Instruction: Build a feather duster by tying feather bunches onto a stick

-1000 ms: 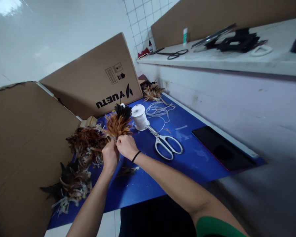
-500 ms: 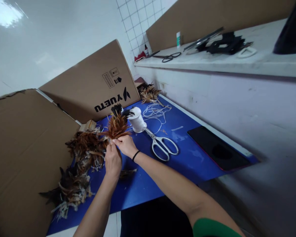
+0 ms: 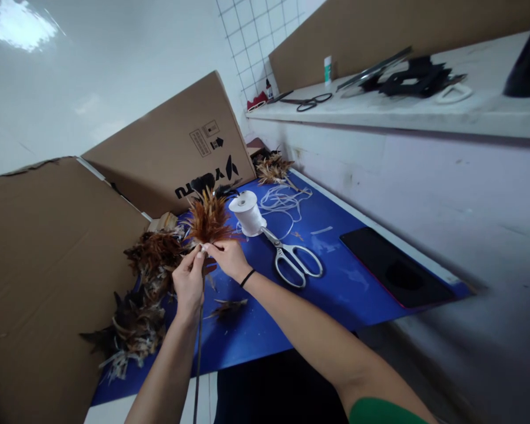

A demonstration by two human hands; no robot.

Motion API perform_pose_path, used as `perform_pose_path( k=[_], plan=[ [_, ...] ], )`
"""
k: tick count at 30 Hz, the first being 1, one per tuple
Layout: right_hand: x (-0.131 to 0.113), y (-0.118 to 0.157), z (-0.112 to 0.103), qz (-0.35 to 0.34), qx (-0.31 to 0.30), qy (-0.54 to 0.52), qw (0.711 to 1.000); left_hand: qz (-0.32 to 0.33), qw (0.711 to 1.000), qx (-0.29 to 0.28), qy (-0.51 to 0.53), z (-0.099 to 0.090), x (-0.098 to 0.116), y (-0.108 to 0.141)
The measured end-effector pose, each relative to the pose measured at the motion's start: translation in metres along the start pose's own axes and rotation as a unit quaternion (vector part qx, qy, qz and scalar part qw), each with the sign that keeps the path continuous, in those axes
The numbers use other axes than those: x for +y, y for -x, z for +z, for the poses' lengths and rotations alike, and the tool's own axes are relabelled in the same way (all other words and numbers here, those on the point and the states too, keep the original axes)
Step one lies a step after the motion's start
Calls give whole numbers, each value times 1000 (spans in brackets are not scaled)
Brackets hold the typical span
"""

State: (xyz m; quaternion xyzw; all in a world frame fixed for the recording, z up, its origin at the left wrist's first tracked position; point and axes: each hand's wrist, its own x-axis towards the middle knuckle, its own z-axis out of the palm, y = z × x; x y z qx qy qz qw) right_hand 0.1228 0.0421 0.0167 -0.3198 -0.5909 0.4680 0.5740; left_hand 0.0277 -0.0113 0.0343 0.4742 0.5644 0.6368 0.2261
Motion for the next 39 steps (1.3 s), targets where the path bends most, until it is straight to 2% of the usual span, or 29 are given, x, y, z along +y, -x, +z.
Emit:
perform_pose_path(
  k=[3, 6, 8, 12, 14, 16, 21, 27, 31, 33, 35, 37, 39],
  plan=[
    [-4, 0, -2, -8, 14, 8, 1000, -41, 998, -16, 55, -4, -7, -6],
    [-8, -1, -5, -7, 19, 12, 1000, -69, 995, -53, 54, -12, -9, -12],
    [-9, -1, -6, -7, 24, 9, 1000, -65, 995, -67, 40, -18, -9, -16],
    [-10, -1, -6, -11, 30, 8, 999, -30, 997, -61, 29, -29, -8, -27],
    [-9, -1, -6, -13, 27, 11, 999, 2, 998, -59, -4, -34, -7, -33],
    [-9, -1, -6, -13, 26, 16, 999, 52, 994, -62, -80, -38, -5, -37],
    [-7, 0, -7, -6, 12, 22, 1000, 204, 934, -53, -289, -41, 5, -46],
    [-3, 1, -5, -15, -8, 16, 1000, 360, 858, -47, -363, -32, 14, -62],
    [-3, 2, -4, -20, -15, 5, 1000, 380, 835, -96, -385, -26, 18, -70],
    [-2, 1, -4, -8, -9, 1, 1000, 354, 849, -120, -373, -23, 20, -72],
    [-1, 1, -4, 7, -4, -4, 1000, 292, 895, -112, -320, -22, 20, -72],
    [1, 0, -4, 16, -1, -4, 1000, 197, 955, -73, -211, -22, 15, -73],
    [2, -1, -5, 18, 2, -1, 1000, 92, 993, -19, -69, -25, 5, -73]
  ],
)
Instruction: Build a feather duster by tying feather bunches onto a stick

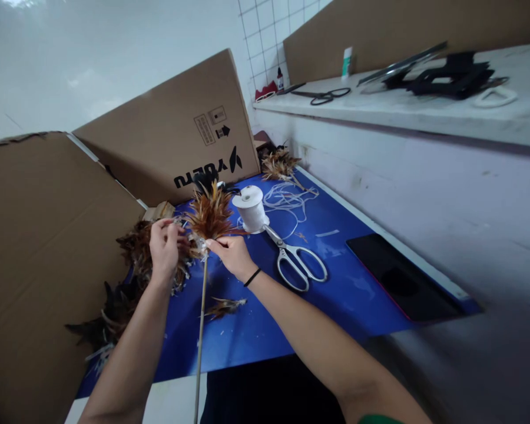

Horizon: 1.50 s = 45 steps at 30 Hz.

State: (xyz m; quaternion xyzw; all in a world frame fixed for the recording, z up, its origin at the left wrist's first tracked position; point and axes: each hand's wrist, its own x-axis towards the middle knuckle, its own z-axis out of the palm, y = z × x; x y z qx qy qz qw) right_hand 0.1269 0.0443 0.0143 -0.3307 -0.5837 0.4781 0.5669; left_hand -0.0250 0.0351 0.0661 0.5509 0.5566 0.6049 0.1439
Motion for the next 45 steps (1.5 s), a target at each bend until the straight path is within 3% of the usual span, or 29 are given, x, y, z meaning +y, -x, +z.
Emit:
perform_pose_path(
  k=[2, 4, 7, 11, 15, 23, 29, 36, 40, 45],
  plan=[
    [1, -1, 0, 0, 5, 3, 1000, -101, 986, 49, 127, -2, -14, 4],
    [2, -1, 0, 0, 6, 1, 1000, -194, 958, 48, 206, -3, -26, 9],
    [2, 0, 0, 7, -3, -15, 1000, -298, 918, -77, 249, -3, -34, 21],
    [-1, 3, 2, 42, -53, -98, 993, -374, 851, -261, 259, 4, -23, 33],
    [-3, 4, 1, 65, -49, -100, 992, -401, 822, -290, 282, 11, -8, 38],
    [-4, 2, -4, -9, -75, -28, 997, -360, 819, -289, 340, 7, 1, 41],
    [-3, 3, -3, -15, -82, -1, 997, -366, 820, -305, 316, 5, 9, 38],
    [-1, 4, -2, -25, -147, 9, 989, -307, 875, -301, 223, -2, 14, 41],
    [2, 3, 1, -34, -111, 61, 991, -275, 913, -239, 184, 2, 11, 46],
    [0, 5, 7, 14, -40, 94, 995, -258, 939, -161, 158, 13, 7, 50]
  ],
)
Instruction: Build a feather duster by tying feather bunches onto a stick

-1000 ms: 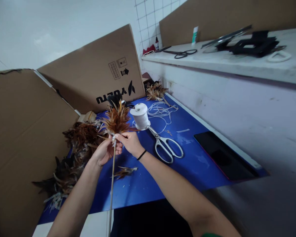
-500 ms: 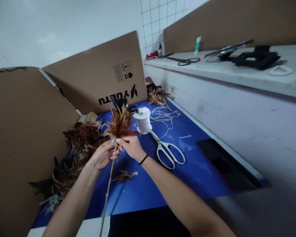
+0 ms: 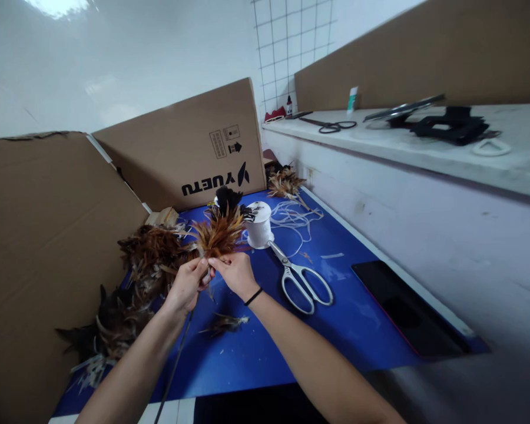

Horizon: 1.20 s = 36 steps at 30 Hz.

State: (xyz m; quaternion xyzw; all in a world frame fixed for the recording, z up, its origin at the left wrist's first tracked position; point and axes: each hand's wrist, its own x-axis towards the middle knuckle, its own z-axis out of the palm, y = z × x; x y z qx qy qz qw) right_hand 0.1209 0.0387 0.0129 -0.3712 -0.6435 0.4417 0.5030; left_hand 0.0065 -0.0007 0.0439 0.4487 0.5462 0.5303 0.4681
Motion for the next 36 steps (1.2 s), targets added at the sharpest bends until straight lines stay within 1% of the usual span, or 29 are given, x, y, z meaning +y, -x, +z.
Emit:
perform_pose_path(
  k=[2, 4, 6, 10, 11, 13, 15, 19, 22, 25, 29, 31, 33, 36],
  plan=[
    [-1, 0, 1, 8, 21, 11, 1000, 11, 1000, 15, 2, 2, -1, -1],
    [0, 0, 1, 3, 26, 11, 1000, 9, 1000, 11, 4, 2, -2, -2],
    [0, 0, 0, -8, 13, 1, 1000, -12, 1000, -25, 10, -1, -2, -3],
    [1, 0, -6, -17, -22, -36, 999, -75, 987, -132, 44, -9, -1, -7],
    [1, -1, -7, -16, -27, -45, 998, -91, 983, -147, 57, -10, -1, -8],
    [2, -2, -8, -16, -27, -48, 998, -115, 978, -155, 76, -12, -1, -9],
    [4, -3, -9, -19, -18, -30, 999, -118, 980, -139, 75, -11, -2, -9],
    [5, -4, -8, -10, -6, 27, 1000, -71, 994, -77, 43, -7, -4, -7],
    [2, -2, -5, 7, 28, 63, 998, -46, 998, -38, 28, -3, -8, -7],
    [-1, 2, -2, 1, 57, 64, 996, -27, 999, 1, 22, 1, -12, -10],
    [-1, 3, 1, -6, 59, 53, 997, 4, 999, 45, 8, 8, -12, -14],
    [1, 1, 1, -9, 66, 57, 996, 17, 999, 51, 2, 9, -11, -14],
    [3, -1, 0, -13, 64, 52, 997, 17, 999, 37, 1, 10, -9, -13],
    [6, -5, -1, -22, 65, 16, 998, 17, 1000, 17, 4, 10, -7, -10]
  ],
)
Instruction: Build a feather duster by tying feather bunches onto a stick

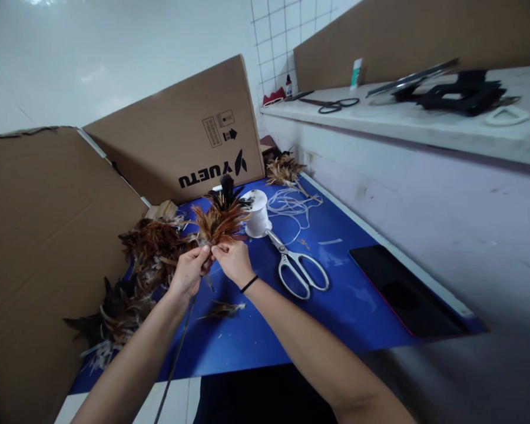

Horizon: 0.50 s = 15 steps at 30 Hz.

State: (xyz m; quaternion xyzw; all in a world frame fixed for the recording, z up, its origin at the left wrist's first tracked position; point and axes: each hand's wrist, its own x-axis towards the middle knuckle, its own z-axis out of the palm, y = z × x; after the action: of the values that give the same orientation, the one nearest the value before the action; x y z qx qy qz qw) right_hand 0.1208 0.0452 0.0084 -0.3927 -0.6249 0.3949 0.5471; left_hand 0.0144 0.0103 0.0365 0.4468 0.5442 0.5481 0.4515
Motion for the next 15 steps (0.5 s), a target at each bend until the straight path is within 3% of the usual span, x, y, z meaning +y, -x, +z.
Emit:
perform_pose_path(
  k=[7, 15],
  plan=[
    [7, -5, -1, -12, 12, -42, 999, 5, 1000, 18, 9, 3, 4, 2],
    [-5, -3, -5, -10, 9, 81, 997, -4, 999, 30, 13, -3, -3, -4]
  ],
)
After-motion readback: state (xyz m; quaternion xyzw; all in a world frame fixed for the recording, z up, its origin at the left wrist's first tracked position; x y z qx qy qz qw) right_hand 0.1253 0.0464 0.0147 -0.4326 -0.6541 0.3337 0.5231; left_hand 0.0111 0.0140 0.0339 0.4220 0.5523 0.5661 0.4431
